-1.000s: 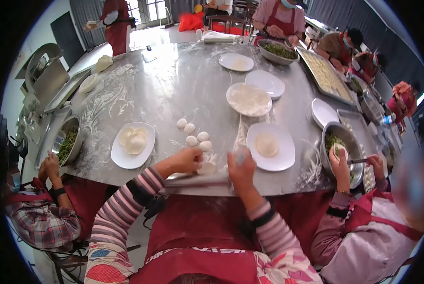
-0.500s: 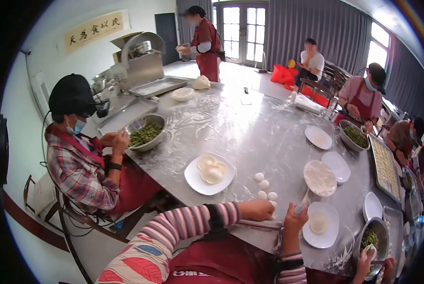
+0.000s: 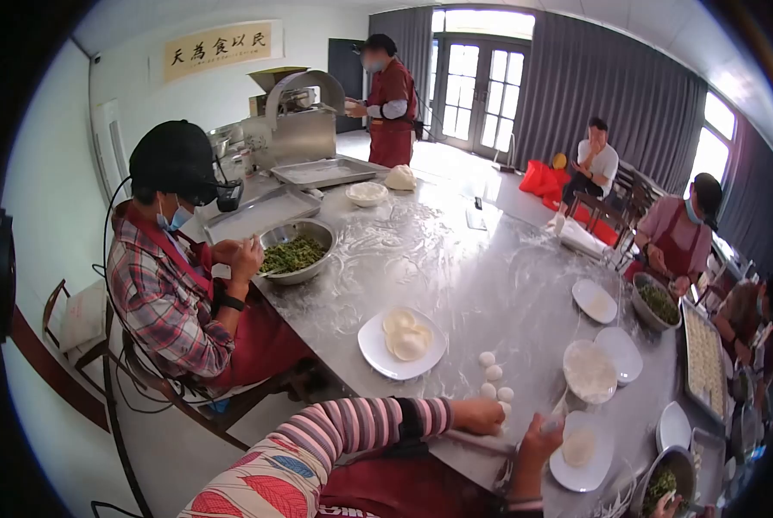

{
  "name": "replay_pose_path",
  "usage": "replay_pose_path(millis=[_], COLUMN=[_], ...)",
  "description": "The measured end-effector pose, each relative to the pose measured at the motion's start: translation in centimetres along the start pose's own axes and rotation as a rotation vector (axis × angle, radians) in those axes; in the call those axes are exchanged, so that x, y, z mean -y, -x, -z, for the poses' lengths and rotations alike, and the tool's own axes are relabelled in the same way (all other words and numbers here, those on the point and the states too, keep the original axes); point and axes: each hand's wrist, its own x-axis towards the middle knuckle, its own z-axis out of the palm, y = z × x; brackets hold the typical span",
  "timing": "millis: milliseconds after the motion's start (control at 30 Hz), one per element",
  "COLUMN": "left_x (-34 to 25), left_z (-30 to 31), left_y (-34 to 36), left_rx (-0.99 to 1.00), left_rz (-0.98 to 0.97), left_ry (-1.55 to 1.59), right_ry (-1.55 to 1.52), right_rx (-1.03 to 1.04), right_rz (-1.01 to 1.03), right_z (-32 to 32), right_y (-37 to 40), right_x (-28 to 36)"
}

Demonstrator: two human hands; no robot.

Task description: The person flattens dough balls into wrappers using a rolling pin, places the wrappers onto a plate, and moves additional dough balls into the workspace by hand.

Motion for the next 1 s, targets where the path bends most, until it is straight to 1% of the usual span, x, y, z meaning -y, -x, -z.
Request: replay_pose_path(millis=[33, 67, 100, 133, 167, 200, 233, 267, 300, 333, 367, 433, 467, 500, 533, 567, 600, 633, 700, 733, 800, 833, 867, 900, 933, 967, 1000], left_x=[0.0, 1.5, 1.2, 0.4, -0.3, 0.8, 1.0, 0.9, 0.7, 0.6, 0.7, 0.7, 1.8, 1.7, 0.9, 0.4, 1.7, 1.2, 0.3, 0.2, 0.2, 0.3, 0.6, 1.0, 1.3, 1.6, 0.7], left_z=[0.1, -0.7, 0.0, 0.8, 0.8, -0.7, -1.3, -1.5, -1.2, -0.9, -0.6, -0.5, -1.2, -0.6, 0.1, 0.1, -1.3, -1.5, -1.5, -1.5, -1.2, -1.1, -1.0, -1.2, -1.0, -1.0, -0.3], left_y=[0.3, -0.1, 0.5, 1.8, 2.8, 1.7, 1.0, 0.1, -0.3, -0.6, -0.7, 0.2, 0.0, 0.4, 1.5, 2.2, 1.1, 0.7, -0.3, -0.8, -0.6, -0.3, -0.2, -0.1, 0.1, 0.4, 1.3], left_rx=[0.056, 0.054, 0.038, 0.058, 0.093, 0.070, 0.084, 0.025, -0.037, -0.014, -0.027, -0.008, -0.036, -0.041, -0.012, 0.031, 0.060, 0.072, -0.058, -0.062, -0.069, -0.074, -0.034, -0.034, 0.047, 0.133, 0.182], left_rz=[-0.026, -0.065, -0.059, -0.003, 0.056, -0.029, -0.030, -0.003, 0.025, 0.037, 0.031, -0.005, -0.029, -0.028, -0.041, -0.051, -0.091, -0.093, 0.034, 0.097, 0.050, 0.014, 0.022, 0.022, 0.015, 0.009, 0.035], left_ry=[0.000, -0.033, -0.038, 0.147, 0.338, 0.166, 0.165, 0.137, 0.106, 0.039, 0.037, 0.020, 0.057, 0.053, 0.137, 0.222, 0.168, 0.167, 0.092, 0.071, 0.078, 0.090, 0.042, 0.043, 0.084, 0.125, 0.145], right_ry=[0.065, 0.176, 0.285, -0.133, -0.134, 0.121, 0.382, 0.056, 0.054, 0.030, 0.007, 0.066, 0.109, 0.148, 0.147, 0.064, -0.019, 0.106, -0.039, -0.038, -0.021, -0.012, 0.103, 0.213, 0.209, 0.106, 0.009], right_rx=[-0.067, -0.019, 0.022, 0.053, 0.051, -0.156, -0.354, -0.017, -0.021, -0.030, -0.038, 0.009, 0.009, 0.006, 0.004, -0.004, -0.016, -0.160, 0.022, 0.015, 0.007, 0.009, 0.023, 0.035, 0.030, 0.005, -0.020], right_rz=[0.120, 0.173, 0.224, -0.312, -0.323, 0.032, 0.397, 0.015, 0.021, 0.033, 0.050, 0.070, 0.052, 0.034, 0.032, 0.019, 0.003, 0.085, -0.023, -0.021, -0.062, -0.062, 0.042, 0.147, 0.148, 0.074, -0.009], right_z=[0.6, 2.1, 3.6, 4.3, 3.3, 1.6, 0.5, 0.1, -0.1, -0.6, -0.9, 1.6, 3.1, 3.6, 3.4, 3.1, 2.9, 1.0, -0.6, -0.7, -0.5, 0.5, 2.0, 3.0, 3.0, 3.3, 3.7], right_y=[1.2, 2.8, 4.0, 4.8, 4.2, 3.2, 2.0, 0.6, 0.1, -0.1, -0.7, 1.7, 3.6, 4.3, 3.9, 3.6, 3.5, 2.5, -0.5, -0.6, -0.5, 0.5, 2.3, 3.2, 3.3, 3.8, 4.5], right_x=[-1.3, -1.8, -0.7, 2.2, 1.8, 0.5, -0.4, -0.6, 0.1, 0.9, 1.3, -0.2, 0.0, 0.2, 0.4, 0.8, 1.6, 0.7, -0.1, 0.2, 1.2, 0.6, -0.6, -1.0, -0.2, 0.9, 1.4])
